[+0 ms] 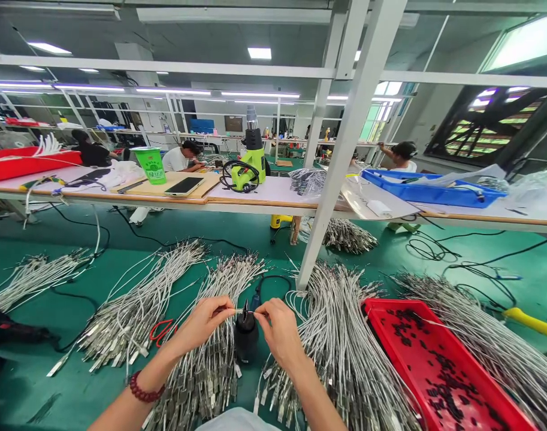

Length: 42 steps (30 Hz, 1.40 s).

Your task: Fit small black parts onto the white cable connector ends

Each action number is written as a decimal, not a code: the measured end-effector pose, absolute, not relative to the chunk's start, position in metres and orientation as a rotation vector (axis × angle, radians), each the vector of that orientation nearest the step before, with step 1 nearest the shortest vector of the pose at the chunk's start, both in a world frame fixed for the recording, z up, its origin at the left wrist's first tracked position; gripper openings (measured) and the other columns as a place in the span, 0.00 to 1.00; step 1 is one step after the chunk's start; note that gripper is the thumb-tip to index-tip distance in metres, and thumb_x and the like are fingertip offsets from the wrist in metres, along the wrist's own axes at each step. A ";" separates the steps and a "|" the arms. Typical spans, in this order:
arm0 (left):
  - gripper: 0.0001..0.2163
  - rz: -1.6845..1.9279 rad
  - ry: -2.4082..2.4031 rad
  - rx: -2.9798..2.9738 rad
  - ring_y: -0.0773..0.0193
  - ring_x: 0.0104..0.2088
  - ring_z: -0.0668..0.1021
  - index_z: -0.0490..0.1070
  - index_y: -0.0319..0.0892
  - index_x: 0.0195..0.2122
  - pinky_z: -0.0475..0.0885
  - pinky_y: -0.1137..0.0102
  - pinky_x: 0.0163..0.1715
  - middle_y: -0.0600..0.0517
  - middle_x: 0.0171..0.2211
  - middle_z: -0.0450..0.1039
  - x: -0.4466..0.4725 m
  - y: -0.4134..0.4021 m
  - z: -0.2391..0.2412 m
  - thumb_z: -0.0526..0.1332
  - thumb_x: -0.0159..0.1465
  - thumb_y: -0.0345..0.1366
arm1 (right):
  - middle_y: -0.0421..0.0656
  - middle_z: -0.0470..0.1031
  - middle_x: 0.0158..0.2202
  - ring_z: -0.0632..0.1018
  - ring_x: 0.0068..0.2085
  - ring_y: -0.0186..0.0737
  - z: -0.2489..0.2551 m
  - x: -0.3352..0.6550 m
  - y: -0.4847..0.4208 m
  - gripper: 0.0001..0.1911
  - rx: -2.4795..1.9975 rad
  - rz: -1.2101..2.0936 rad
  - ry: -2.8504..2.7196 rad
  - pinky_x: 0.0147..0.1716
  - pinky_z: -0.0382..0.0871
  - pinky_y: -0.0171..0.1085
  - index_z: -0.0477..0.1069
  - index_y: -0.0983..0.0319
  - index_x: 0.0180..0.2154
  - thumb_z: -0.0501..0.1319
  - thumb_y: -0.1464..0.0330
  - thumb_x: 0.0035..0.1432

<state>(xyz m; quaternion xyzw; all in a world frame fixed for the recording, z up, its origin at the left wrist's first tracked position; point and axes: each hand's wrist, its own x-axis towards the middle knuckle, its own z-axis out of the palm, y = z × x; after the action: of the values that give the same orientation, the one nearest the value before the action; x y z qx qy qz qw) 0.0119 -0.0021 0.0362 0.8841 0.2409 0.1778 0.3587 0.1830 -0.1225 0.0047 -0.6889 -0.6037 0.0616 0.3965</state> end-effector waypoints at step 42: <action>0.12 0.462 0.647 2.251 0.69 0.22 0.61 0.65 0.42 0.28 0.52 0.74 0.24 0.60 0.19 0.59 0.011 -0.004 0.024 0.53 0.66 0.42 | 0.40 0.69 0.27 0.70 0.31 0.39 0.002 0.182 -0.122 0.09 -1.790 0.151 -1.569 0.29 0.61 0.35 0.69 0.61 0.30 0.55 0.70 0.63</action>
<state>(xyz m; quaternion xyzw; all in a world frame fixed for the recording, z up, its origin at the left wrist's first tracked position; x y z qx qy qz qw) 0.0105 -0.0043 0.0238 0.8767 0.2518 0.1799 0.3683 0.1822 -0.1218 0.0017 -0.6973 -0.6114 0.0587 0.3695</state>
